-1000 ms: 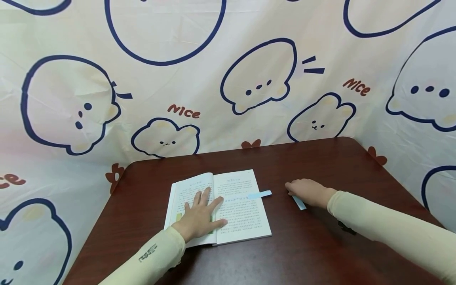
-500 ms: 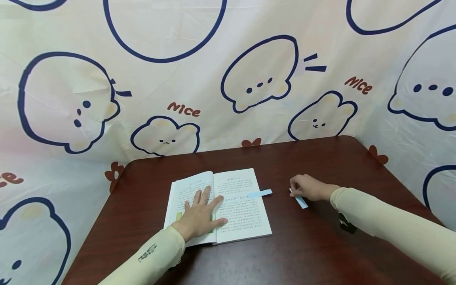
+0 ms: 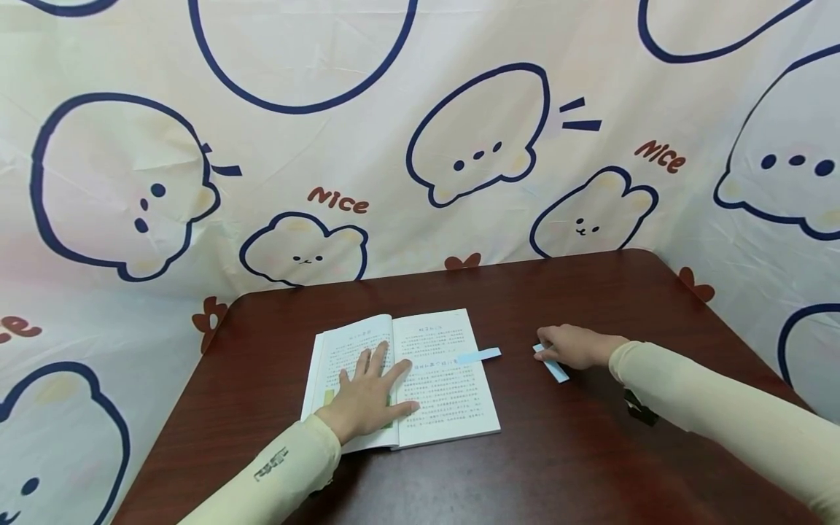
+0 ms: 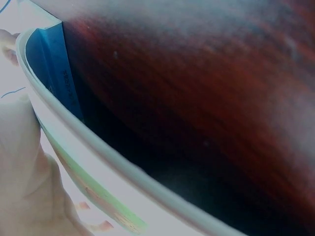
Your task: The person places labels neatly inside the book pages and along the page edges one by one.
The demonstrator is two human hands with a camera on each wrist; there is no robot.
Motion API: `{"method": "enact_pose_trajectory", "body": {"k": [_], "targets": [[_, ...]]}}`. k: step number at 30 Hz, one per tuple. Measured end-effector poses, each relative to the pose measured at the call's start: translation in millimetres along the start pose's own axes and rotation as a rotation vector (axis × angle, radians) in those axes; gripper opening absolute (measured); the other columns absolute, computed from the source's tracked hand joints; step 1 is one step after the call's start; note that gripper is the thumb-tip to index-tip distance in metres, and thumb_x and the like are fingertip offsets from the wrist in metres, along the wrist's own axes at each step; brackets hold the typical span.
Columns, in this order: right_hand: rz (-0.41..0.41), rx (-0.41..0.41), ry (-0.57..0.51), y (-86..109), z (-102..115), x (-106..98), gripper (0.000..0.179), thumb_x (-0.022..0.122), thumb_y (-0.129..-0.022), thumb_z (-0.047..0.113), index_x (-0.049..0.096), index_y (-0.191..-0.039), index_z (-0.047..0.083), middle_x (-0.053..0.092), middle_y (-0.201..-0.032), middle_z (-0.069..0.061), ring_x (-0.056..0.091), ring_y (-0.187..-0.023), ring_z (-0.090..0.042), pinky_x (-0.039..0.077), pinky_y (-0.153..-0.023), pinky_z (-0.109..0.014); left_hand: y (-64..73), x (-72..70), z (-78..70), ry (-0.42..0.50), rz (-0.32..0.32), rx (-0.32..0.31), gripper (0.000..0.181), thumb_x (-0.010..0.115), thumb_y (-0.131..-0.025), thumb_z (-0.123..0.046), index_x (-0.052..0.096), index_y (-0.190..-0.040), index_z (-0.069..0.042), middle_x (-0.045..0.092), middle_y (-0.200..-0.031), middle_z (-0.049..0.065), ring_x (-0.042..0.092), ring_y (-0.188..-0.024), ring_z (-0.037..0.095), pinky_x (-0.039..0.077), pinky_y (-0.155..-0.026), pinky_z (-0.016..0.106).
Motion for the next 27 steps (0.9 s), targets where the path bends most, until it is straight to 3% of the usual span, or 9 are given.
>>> {"method": "enact_pose_trajectory", "body": {"k": [4, 9, 16, 20, 23, 27], "targets": [[0.005, -0.034, -0.082, -1.7, -2, -2, 0.024, 0.056, -0.105, 0.023, 0.050, -0.086, 0.009, 0.048, -0.072, 0.000, 0.044, -0.063, -0.011, 0.036, -0.059, -0.025, 0.4, -0.2, -0.4, 0.002, 0.002, -0.002, 0.075, 0.060, -0.091, -0.066, 0.041, -0.155, -0.030, 0.014, -0.169, 0.018, 0.016, -0.154, 0.050, 0.023, -0.105, 0.084], [-0.031, -0.066, -0.080, -3.1, -6, -2, 0.024, 0.052, -0.105, 0.015, 0.051, -0.082, 0.008, 0.049, -0.073, -0.001, 0.046, -0.065, -0.012, 0.038, -0.062, -0.025, 0.3, -0.4, -0.8, -0.003, 0.004, -0.002, 0.075, 0.059, -0.091, -0.066, 0.041, -0.155, -0.030, 0.014, -0.169, 0.018, 0.016, -0.154, 0.050, 0.023, -0.105, 0.084], [-0.095, -0.015, 0.130, 1.5, -4, 5, 0.017, 0.044, -0.109, 0.021, 0.053, -0.100, 0.010, 0.055, -0.074, 0.000, 0.052, -0.063, -0.011, 0.042, -0.058, -0.027, -0.4, -1.1, -0.2, -0.012, 0.004, 0.000, 0.075, 0.058, -0.092, -0.067, 0.040, -0.155, -0.031, 0.013, -0.170, 0.018, 0.016, -0.154, 0.050, 0.023, -0.105, 0.083], [-0.120, 0.006, 0.234, 1.8, 0, 8, 0.025, 0.047, -0.108, 0.032, 0.053, -0.107, 0.008, 0.054, -0.072, 0.000, 0.051, -0.061, -0.012, 0.041, -0.055, -0.028, -1.0, -1.0, 0.1, -0.020, 0.007, -0.002, 0.075, 0.057, -0.092, -0.068, 0.040, -0.155, -0.031, 0.013, -0.170, 0.018, 0.015, -0.154, 0.050, 0.023, -0.106, 0.083], [-0.113, 0.021, 0.175, 0.2, 1, 6, 0.029, 0.053, -0.105, 0.036, 0.055, -0.102, 0.007, 0.052, -0.073, 0.000, 0.049, -0.062, -0.012, 0.039, -0.056, -0.028, -1.2, -0.7, -0.2, -0.020, 0.010, -0.002, 0.076, 0.057, -0.092, -0.068, 0.040, -0.155, -0.031, 0.013, -0.170, 0.018, 0.015, -0.154, 0.050, 0.023, -0.106, 0.083], [-0.073, 0.013, -0.025, -2.5, -2, 1, 0.030, 0.060, -0.102, 0.029, 0.049, -0.082, 0.010, 0.042, -0.066, 0.002, 0.043, -0.058, -0.011, 0.035, -0.057, -0.026, -1.6, -0.4, -1.1, -0.016, 0.014, -0.004, 0.076, 0.058, -0.092, -0.067, 0.040, -0.155, -0.031, 0.013, -0.170, 0.018, 0.015, -0.154, 0.050, 0.022, -0.106, 0.083]]}}
Point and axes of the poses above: each hand's wrist, its own y-axis away from the middle knuckle, its own x-axis out of the palm, z = x × y, the point moved 6 cm from there along -y, towards the middle knuckle
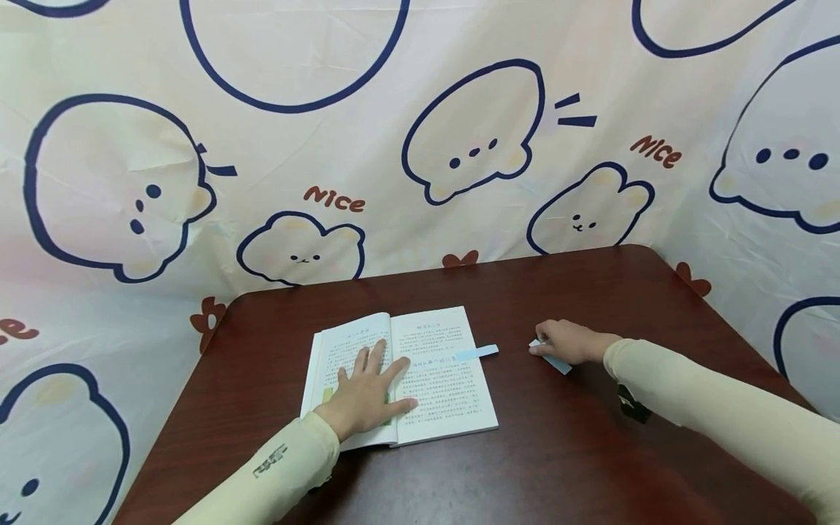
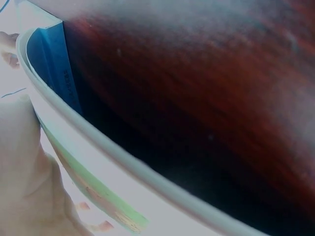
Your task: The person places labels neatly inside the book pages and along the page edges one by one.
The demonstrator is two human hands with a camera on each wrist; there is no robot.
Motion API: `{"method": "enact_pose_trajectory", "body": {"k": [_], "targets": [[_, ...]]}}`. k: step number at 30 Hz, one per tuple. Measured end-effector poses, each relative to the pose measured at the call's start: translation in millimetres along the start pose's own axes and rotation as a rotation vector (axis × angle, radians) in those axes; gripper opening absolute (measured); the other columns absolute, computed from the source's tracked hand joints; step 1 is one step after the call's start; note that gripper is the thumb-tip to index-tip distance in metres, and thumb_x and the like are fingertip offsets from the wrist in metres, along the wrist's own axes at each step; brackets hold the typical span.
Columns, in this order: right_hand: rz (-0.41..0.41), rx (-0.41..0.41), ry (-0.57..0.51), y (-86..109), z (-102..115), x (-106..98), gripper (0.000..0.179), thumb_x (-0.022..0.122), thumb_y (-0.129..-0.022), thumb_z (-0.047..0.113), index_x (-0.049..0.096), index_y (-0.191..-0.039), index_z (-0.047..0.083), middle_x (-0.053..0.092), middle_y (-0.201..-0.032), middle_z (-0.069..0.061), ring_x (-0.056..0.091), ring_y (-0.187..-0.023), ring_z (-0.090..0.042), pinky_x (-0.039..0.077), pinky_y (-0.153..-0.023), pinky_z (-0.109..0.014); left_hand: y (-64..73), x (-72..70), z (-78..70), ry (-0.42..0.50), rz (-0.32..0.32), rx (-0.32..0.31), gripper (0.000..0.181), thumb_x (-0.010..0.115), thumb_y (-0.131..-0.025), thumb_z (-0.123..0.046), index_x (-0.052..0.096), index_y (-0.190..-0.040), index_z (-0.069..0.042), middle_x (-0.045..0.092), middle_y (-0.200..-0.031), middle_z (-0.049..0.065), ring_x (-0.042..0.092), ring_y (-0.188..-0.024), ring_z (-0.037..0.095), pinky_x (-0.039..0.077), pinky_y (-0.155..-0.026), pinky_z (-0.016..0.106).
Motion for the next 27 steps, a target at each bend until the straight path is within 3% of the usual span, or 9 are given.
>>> {"method": "enact_pose_trajectory", "body": {"k": [4, 12, 16, 20, 22, 24, 27], "targets": [[0.027, -0.020, -0.113, -4.2, -6, -3, 0.038, 0.062, -0.101, 0.025, 0.040, -0.072, 0.014, 0.034, -0.065, 0.004, 0.040, -0.060, -0.011, 0.033, -0.059, -0.025, -0.2, 0.6, 0.1, 0.004, 0.003, -0.001, 0.076, 0.058, -0.092, -0.067, 0.040, -0.155, -0.031, 0.012, -0.170, 0.018, 0.015, -0.154, 0.050, 0.022, -0.106, 0.083], [0.005, -0.039, -0.099, -1.0, -5, -3, 0.038, 0.055, -0.105, 0.022, 0.042, -0.070, 0.014, 0.039, -0.064, 0.004, 0.040, -0.059, -0.011, 0.034, -0.059, -0.024, -0.6, -0.8, 0.3, -0.012, -0.008, 0.001, 0.076, 0.058, -0.091, -0.067, 0.041, -0.155, -0.030, 0.014, -0.169, 0.018, 0.016, -0.154, 0.050, 0.023, -0.105, 0.083], [-0.028, -0.047, 0.025, 2.0, -1, 0, 0.031, 0.051, -0.106, 0.017, 0.052, -0.076, 0.010, 0.045, -0.065, 0.001, 0.040, -0.058, -0.012, 0.035, -0.058, -0.027, -0.7, -0.6, 0.0, -0.011, -0.010, 0.001, 0.076, 0.058, -0.091, -0.068, 0.041, -0.155, -0.031, 0.014, -0.170, 0.018, 0.016, -0.154, 0.050, 0.023, -0.106, 0.083], [-0.094, -0.061, 0.291, 3.5, 3, 5, 0.020, 0.048, -0.106, 0.018, 0.062, -0.094, 0.009, 0.057, -0.072, 0.000, 0.051, -0.062, -0.011, 0.043, -0.057, -0.030, -0.4, 0.6, 0.2, -0.004, -0.006, 0.001, 0.076, 0.058, -0.091, -0.068, 0.040, -0.155, -0.031, 0.013, -0.170, 0.018, 0.015, -0.154, 0.050, 0.023, -0.106, 0.083], [-0.140, -0.075, 0.388, 4.7, 6, 6, 0.020, 0.049, -0.105, 0.020, 0.063, -0.096, 0.010, 0.058, -0.069, 0.002, 0.053, -0.060, -0.010, 0.045, -0.056, -0.031, -0.2, 1.0, 0.5, -0.003, -0.005, 0.000, 0.076, 0.058, -0.092, -0.068, 0.040, -0.155, -0.031, 0.013, -0.170, 0.018, 0.015, -0.154, 0.050, 0.023, -0.106, 0.083], [-0.163, -0.073, 0.420, 5.4, 9, 7, 0.021, 0.050, -0.104, 0.024, 0.061, -0.091, 0.012, 0.055, -0.064, 0.002, 0.052, -0.057, -0.011, 0.045, -0.054, -0.032, 0.0, 0.7, 0.8, -0.004, -0.006, -0.002, 0.076, 0.057, -0.092, -0.068, 0.040, -0.155, -0.031, 0.012, -0.170, 0.018, 0.015, -0.154, 0.050, 0.023, -0.106, 0.083], [-0.157, -0.058, 0.382, 6.1, 11, 5, 0.028, 0.054, -0.104, 0.035, 0.062, -0.091, 0.011, 0.054, -0.064, 0.003, 0.052, -0.057, -0.010, 0.043, -0.053, -0.031, 0.0, 0.3, 0.9, -0.010, -0.007, -0.002, 0.076, 0.057, -0.092, -0.068, 0.039, -0.155, -0.031, 0.012, -0.170, 0.017, 0.015, -0.154, 0.050, 0.023, -0.106, 0.083]]}}
Point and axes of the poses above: each hand's wrist, its own y-axis away from the middle knuckle, its own x-axis out of the palm, z = x × y, the point moved 6 cm from there along -y, towards the middle knuckle
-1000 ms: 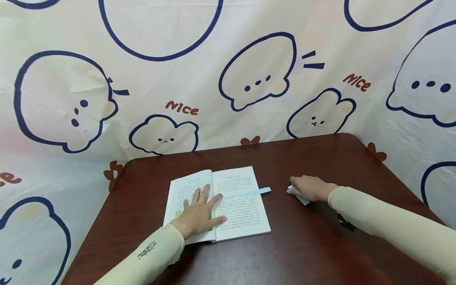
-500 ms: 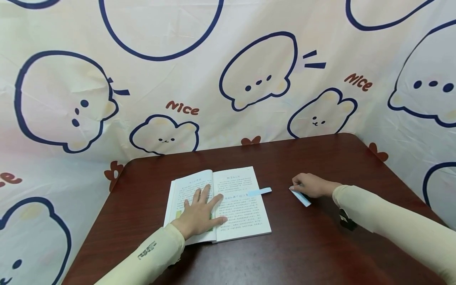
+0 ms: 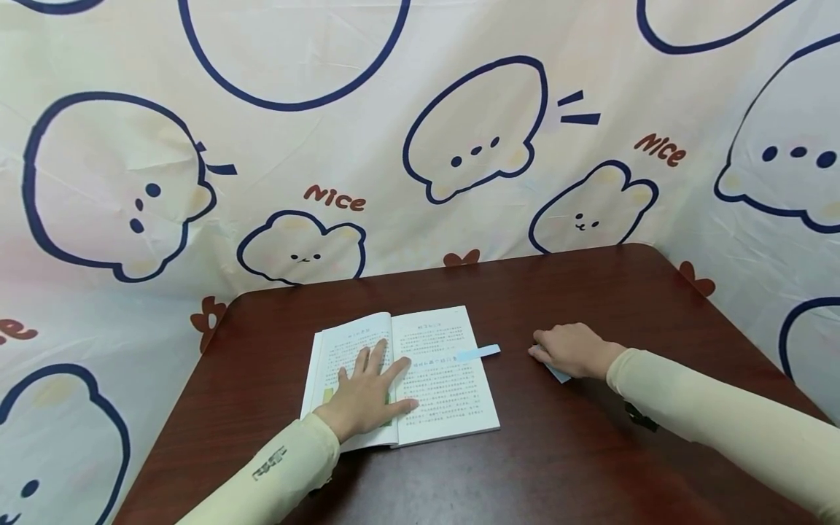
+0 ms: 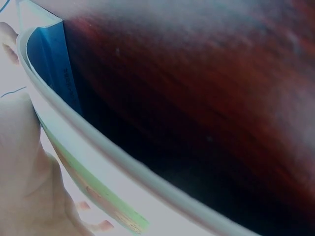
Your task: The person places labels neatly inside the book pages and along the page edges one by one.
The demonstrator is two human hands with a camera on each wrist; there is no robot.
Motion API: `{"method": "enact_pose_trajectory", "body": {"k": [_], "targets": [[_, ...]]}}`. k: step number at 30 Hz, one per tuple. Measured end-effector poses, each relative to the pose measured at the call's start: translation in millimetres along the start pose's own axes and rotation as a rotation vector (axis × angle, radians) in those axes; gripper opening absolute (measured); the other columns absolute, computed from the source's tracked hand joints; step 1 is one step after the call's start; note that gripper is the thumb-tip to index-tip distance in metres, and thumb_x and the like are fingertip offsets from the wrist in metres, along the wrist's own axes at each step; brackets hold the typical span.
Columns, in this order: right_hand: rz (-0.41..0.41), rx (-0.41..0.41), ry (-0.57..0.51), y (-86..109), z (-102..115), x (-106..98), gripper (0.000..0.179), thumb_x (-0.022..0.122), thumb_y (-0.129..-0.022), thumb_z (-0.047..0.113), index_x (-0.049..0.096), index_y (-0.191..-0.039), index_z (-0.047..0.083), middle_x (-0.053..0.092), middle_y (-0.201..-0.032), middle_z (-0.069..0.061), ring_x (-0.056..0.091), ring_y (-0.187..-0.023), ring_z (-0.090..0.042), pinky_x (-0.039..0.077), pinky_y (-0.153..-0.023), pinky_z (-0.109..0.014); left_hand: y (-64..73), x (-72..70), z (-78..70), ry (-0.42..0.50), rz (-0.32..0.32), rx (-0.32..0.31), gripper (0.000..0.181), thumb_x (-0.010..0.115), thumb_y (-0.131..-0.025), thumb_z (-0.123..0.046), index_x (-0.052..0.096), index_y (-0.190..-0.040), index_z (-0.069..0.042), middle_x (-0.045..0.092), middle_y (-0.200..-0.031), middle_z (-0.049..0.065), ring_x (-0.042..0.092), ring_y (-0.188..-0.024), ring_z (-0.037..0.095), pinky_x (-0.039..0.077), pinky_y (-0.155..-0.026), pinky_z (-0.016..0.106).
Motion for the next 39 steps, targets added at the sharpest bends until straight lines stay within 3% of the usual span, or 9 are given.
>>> {"method": "enact_pose_trajectory", "body": {"k": [4, 7, 10, 13, 15, 20, 27, 33, 39], "targets": [[0.106, 0.097, -0.164, -2.6, -5, 0, 0.039, 0.061, -0.099, 0.045, 0.064, -0.098, 0.007, 0.057, -0.072, 0.001, 0.052, -0.063, -0.012, 0.040, -0.055, -0.029, 0.7, -0.7, -1.1, 0.002, 0.004, 0.005, 0.076, 0.057, -0.092, -0.067, 0.040, -0.155, -0.030, 0.013, -0.170, 0.018, 0.015, -0.154, 0.050, 0.023, -0.106, 0.083], [0.163, 0.121, -0.340, -6.2, -9, 0, 0.035, 0.064, -0.099, 0.039, 0.057, -0.086, 0.007, 0.049, -0.070, 0.002, 0.047, -0.062, -0.012, 0.035, -0.057, -0.027, 1.3, -1.3, -1.8, 0.005, 0.011, 0.005, 0.075, 0.058, -0.092, -0.066, 0.040, -0.155, -0.029, 0.013, -0.169, 0.019, 0.015, -0.154, 0.050, 0.022, -0.106, 0.084], [0.167, 0.037, -0.483, -8.1, -10, -2, 0.037, 0.064, -0.100, 0.026, 0.042, -0.073, 0.012, 0.037, -0.066, 0.005, 0.040, -0.060, -0.010, 0.033, -0.058, -0.024, 1.7, -1.7, -1.6, 0.005, 0.018, -0.003, 0.075, 0.058, -0.093, -0.066, 0.039, -0.156, -0.030, 0.012, -0.170, 0.018, 0.014, -0.154, 0.050, 0.022, -0.106, 0.083], [0.143, -0.045, -0.536, -6.8, -10, -4, 0.040, 0.062, -0.100, 0.018, 0.036, -0.070, 0.016, 0.034, -0.065, 0.008, 0.037, -0.060, -0.006, 0.032, -0.059, -0.021, 1.4, -1.3, -1.4, 0.006, 0.017, -0.002, 0.075, 0.057, -0.093, -0.066, 0.039, -0.156, -0.030, 0.012, -0.170, 0.018, 0.014, -0.154, 0.050, 0.022, -0.106, 0.083], [0.129, -0.063, -0.524, -5.1, -11, -4, 0.038, 0.061, -0.101, 0.018, 0.037, -0.071, 0.016, 0.036, -0.065, 0.008, 0.039, -0.059, -0.006, 0.033, -0.058, -0.021, 1.2, -0.9, -1.2, 0.003, 0.018, -0.002, 0.075, 0.057, -0.093, -0.067, 0.038, -0.156, -0.030, 0.011, -0.170, 0.018, 0.013, -0.154, 0.050, 0.022, -0.106, 0.083], [0.143, 0.008, -0.461, -4.0, -12, -1, 0.032, 0.056, -0.105, 0.023, 0.045, -0.076, 0.012, 0.045, -0.069, 0.001, 0.047, -0.062, -0.011, 0.038, -0.061, -0.026, 0.8, -1.8, -0.9, -0.002, 0.011, 0.004, 0.075, 0.057, -0.093, -0.067, 0.039, -0.156, -0.030, 0.012, -0.170, 0.018, 0.014, -0.154, 0.050, 0.023, -0.105, 0.084], [0.129, 0.063, -0.308, -5.3, -10, -1, 0.023, 0.051, -0.107, 0.025, 0.066, -0.104, 0.008, 0.065, -0.089, -0.004, 0.057, -0.077, -0.014, 0.048, -0.070, -0.033, 0.7, -3.6, -1.0, -0.003, 0.003, 0.005, 0.075, 0.058, -0.092, -0.066, 0.040, -0.155, -0.028, 0.013, -0.169, 0.019, 0.015, -0.154, 0.050, 0.023, -0.105, 0.084], [0.077, 0.042, -0.212, -3.8, -6, -1, 0.023, 0.049, -0.107, 0.020, 0.066, -0.096, 0.011, 0.061, -0.077, 0.000, 0.053, -0.067, -0.012, 0.044, -0.062, -0.032, 1.0, -3.2, -2.1, -0.002, 0.006, 0.007, 0.075, 0.058, -0.093, -0.066, 0.040, -0.155, -0.029, 0.014, -0.169, 0.019, 0.016, -0.154, 0.050, 0.023, -0.105, 0.084], [0.010, 0.015, -0.053, -2.5, 0, -5, 0.022, 0.050, -0.105, 0.016, 0.067, -0.093, 0.011, 0.062, -0.073, 0.001, 0.058, -0.066, -0.011, 0.049, -0.059, -0.035, 0.6, -2.3, -2.2, -0.005, 0.006, 0.008, 0.075, 0.058, -0.092, -0.066, 0.041, -0.155, -0.029, 0.014, -0.169, 0.019, 0.016, -0.154, 0.050, 0.024, -0.105, 0.083]]}}
Point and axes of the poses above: each hand's wrist, its own y-axis away from the middle knuckle, its own x-axis out of the palm, z = x × y, the point moved 6 cm from there along -y, towards the middle knuckle
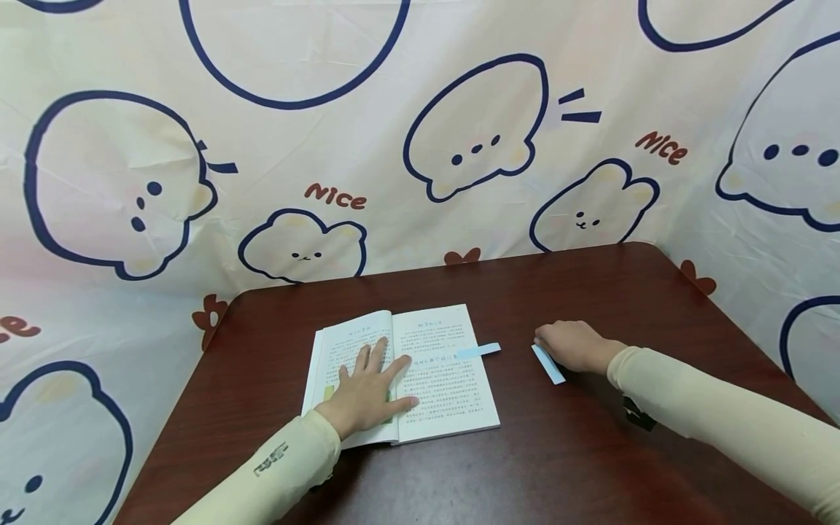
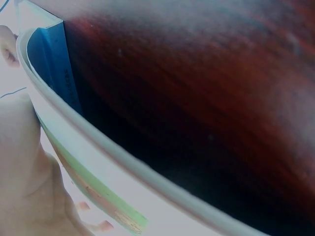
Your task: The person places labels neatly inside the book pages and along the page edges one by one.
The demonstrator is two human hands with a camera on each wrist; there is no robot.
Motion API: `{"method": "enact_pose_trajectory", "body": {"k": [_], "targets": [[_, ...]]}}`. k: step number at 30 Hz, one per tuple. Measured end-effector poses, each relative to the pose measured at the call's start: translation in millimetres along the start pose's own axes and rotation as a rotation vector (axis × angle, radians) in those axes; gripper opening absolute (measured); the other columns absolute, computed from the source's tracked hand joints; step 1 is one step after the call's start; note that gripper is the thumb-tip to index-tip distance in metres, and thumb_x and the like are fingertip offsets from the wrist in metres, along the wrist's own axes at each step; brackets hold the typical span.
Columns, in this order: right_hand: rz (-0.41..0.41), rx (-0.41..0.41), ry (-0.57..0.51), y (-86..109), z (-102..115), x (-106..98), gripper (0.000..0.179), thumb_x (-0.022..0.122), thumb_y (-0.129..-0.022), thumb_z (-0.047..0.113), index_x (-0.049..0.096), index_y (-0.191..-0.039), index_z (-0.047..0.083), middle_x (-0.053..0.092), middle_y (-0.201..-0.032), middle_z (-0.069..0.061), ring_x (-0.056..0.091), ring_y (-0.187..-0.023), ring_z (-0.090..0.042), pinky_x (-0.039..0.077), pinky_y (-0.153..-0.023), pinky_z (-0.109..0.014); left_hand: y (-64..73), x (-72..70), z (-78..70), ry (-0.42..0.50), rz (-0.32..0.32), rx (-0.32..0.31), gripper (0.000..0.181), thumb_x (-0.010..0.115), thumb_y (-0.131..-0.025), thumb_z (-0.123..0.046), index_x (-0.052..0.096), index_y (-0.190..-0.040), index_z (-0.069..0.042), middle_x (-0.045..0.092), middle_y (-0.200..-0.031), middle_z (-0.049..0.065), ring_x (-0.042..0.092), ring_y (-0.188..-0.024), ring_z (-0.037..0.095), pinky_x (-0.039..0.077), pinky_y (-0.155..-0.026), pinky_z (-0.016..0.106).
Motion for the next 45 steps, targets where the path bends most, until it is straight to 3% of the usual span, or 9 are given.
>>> {"method": "enact_pose_trajectory", "body": {"k": [8, 17, 26, 36, 40, 45], "targets": [[-0.083, -0.068, 0.116, 2.7, 3, -4, 0.027, 0.052, -0.101, 0.009, 0.061, -0.076, 0.013, 0.049, -0.058, 0.001, 0.044, -0.053, -0.011, 0.036, -0.049, -0.029, -0.6, 0.5, 1.5, 0.000, 0.000, -0.001, 0.075, 0.058, -0.092, -0.066, 0.040, -0.155, -0.029, 0.014, -0.169, 0.019, 0.016, -0.154, 0.050, 0.024, -0.105, 0.083], [-0.104, -0.072, 0.155, 2.3, 3, -4, 0.027, 0.055, -0.097, 0.005, 0.058, -0.071, 0.015, 0.051, -0.058, 0.001, 0.045, -0.053, -0.010, 0.038, -0.046, -0.029, -0.4, 0.4, 1.7, 0.000, -0.002, 0.001, 0.075, 0.057, -0.092, -0.067, 0.040, -0.155, -0.029, 0.014, -0.169, 0.018, 0.016, -0.154, 0.050, 0.024, -0.105, 0.083], [-0.108, -0.022, 0.054, 1.8, -3, -2, 0.028, 0.054, -0.100, 0.010, 0.059, -0.073, 0.015, 0.050, -0.058, 0.003, 0.044, -0.053, -0.010, 0.037, -0.049, -0.028, -0.4, 2.0, 2.3, -0.005, 0.000, -0.004, 0.075, 0.056, -0.092, -0.068, 0.039, -0.156, -0.031, 0.013, -0.170, 0.018, 0.015, -0.154, 0.049, 0.024, -0.106, 0.083], [-0.141, 0.010, -0.046, 4.7, -9, -7, 0.015, 0.060, -0.101, 0.020, 0.070, -0.097, 0.010, 0.068, -0.077, 0.002, 0.058, -0.062, -0.007, 0.046, -0.053, -0.030, -0.1, 1.4, 1.7, -0.003, -0.005, -0.003, 0.075, 0.056, -0.092, -0.068, 0.040, -0.155, -0.030, 0.013, -0.170, 0.018, 0.015, -0.154, 0.049, 0.024, -0.106, 0.083], [-0.168, 0.010, -0.089, 3.9, -8, -11, 0.009, 0.063, -0.100, 0.020, 0.063, -0.094, 0.013, 0.061, -0.068, 0.005, 0.053, -0.057, -0.006, 0.042, -0.051, -0.027, 0.5, 1.8, 2.0, -0.001, -0.002, -0.006, 0.075, 0.056, -0.092, -0.068, 0.039, -0.156, -0.030, 0.013, -0.170, 0.018, 0.015, -0.154, 0.049, 0.023, -0.106, 0.083], [-0.199, 0.027, -0.160, 4.1, -8, -16, 0.016, 0.065, -0.099, 0.020, 0.051, -0.093, 0.015, 0.046, -0.058, 0.006, 0.041, -0.050, -0.009, 0.033, -0.046, -0.025, 1.1, 1.4, 1.9, -0.005, -0.006, -0.004, 0.075, 0.057, -0.093, -0.067, 0.039, -0.156, -0.030, 0.013, -0.170, 0.018, 0.015, -0.154, 0.049, 0.024, -0.106, 0.083]]}}
Point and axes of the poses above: each hand's wrist, its own y-axis away from the middle knuckle, its own x-axis out of the palm, z = x × y, the point moved 6 cm from there along -y, towards the middle knuckle
